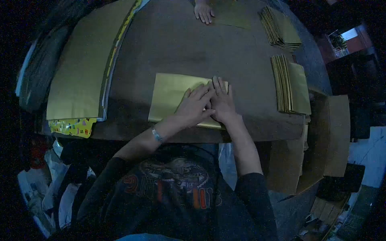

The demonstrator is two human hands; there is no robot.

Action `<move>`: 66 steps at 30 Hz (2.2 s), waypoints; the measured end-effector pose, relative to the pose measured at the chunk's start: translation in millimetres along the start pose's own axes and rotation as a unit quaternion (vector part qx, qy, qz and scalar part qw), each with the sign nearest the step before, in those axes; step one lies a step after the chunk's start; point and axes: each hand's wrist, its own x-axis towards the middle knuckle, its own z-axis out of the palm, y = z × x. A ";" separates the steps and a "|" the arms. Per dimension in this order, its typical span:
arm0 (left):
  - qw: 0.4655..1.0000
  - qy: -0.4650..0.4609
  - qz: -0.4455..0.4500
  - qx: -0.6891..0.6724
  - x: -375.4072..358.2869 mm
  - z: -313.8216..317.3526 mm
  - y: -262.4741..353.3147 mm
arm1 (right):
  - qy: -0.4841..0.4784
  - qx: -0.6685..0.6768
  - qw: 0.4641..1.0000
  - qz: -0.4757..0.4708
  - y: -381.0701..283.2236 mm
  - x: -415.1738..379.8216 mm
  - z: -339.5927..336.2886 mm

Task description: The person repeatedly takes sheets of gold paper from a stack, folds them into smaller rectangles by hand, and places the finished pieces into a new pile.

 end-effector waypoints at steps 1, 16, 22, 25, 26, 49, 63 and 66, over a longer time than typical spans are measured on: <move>1.000 -0.018 -0.002 0.014 3.9 11.7 -4.3 | -0.005 0.002 1.000 -0.004 0.6 0.0 -1.4; 0.974 -0.014 -0.090 0.208 -20.9 -38.1 -98.8 | 0.010 0.057 0.998 -0.034 -39.5 7.5 -8.6; 0.969 -0.025 -0.088 0.228 -19.3 -45.5 -89.8 | 0.022 0.045 0.998 -0.050 5.6 12.3 -8.5; 0.965 -0.053 -0.107 0.233 -18.5 -47.8 -86.0 | -0.005 0.020 1.000 -0.004 23.9 16.1 -11.8; 0.958 -0.063 -0.115 0.253 -17.3 -49.6 -80.5 | -0.014 -0.007 1.000 0.002 23.0 15.4 -11.4; 0.970 -0.020 -0.096 0.223 -90.6 -43.7 -51.9 | 0.025 0.014 0.997 0.069 -5.2 20.0 -2.1; 0.972 0.041 -0.035 0.230 -91.4 -41.1 -55.1 | 0.091 0.085 0.992 -0.022 -60.1 -24.7 13.0; 0.971 0.061 -0.017 0.231 -91.2 -41.9 -55.0 | 0.097 0.057 0.994 0.002 -25.8 -41.7 8.9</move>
